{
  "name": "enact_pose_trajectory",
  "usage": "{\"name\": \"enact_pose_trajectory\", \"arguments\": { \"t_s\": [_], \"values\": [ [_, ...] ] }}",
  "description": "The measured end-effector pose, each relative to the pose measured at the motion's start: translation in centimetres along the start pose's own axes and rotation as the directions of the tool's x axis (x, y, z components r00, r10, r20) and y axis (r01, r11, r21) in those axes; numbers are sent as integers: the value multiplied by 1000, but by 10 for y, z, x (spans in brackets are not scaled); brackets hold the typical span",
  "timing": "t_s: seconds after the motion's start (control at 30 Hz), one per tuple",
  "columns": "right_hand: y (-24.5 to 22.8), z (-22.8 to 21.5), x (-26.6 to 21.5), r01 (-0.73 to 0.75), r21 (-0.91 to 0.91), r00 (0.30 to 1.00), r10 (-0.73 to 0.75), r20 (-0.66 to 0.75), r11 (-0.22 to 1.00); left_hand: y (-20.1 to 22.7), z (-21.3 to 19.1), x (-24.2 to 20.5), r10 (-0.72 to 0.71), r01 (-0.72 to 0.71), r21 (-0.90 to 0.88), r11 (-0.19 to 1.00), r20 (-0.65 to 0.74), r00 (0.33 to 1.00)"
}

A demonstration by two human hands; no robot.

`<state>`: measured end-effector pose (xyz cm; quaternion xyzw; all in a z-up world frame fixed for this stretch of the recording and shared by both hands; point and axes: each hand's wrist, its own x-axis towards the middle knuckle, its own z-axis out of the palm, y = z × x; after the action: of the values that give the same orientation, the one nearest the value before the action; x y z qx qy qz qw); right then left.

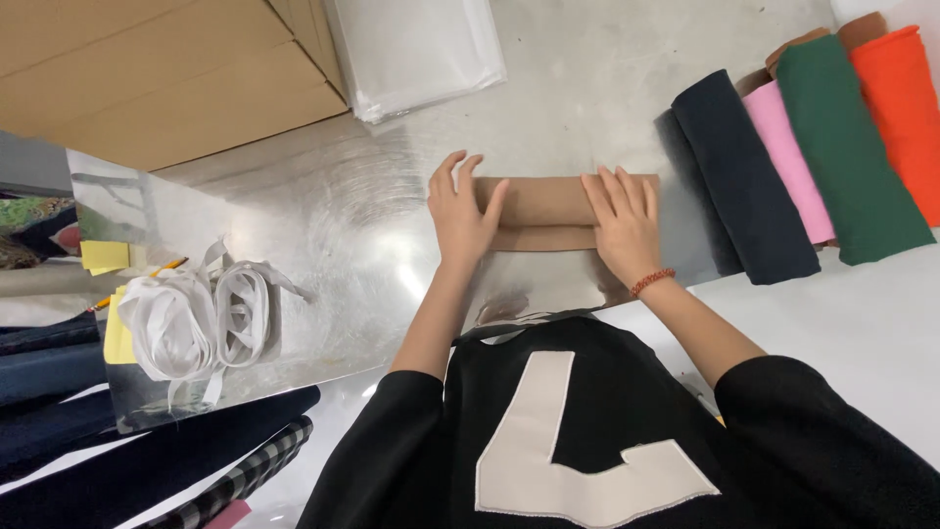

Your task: Folding various items of clothing taken from a rack and stacking them on a table

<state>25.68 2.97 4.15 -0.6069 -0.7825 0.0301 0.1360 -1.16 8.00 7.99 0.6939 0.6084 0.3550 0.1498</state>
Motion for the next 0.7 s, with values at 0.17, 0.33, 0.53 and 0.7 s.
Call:
{"name": "enact_pose_trajectory", "arguments": {
  "t_s": [0.17,0.33,0.53,0.7],
  "values": [
    [-6,-15,-25,-13,65,999,10,41,998,9,25,2,207,-231,139,963,167,964],
    [36,-16,-13,-53,88,994,45,96,995,-35,61,-14,140,-258,290,922,373,917],
    [58,-27,2,-273,116,866,192,461,955,-44,49,-54,242,-295,173,940,273,931],
    [49,-12,-23,-190,22,947,177,268,981,-29,15,-67,195,-193,-35,981,238,951]
  ]
}}
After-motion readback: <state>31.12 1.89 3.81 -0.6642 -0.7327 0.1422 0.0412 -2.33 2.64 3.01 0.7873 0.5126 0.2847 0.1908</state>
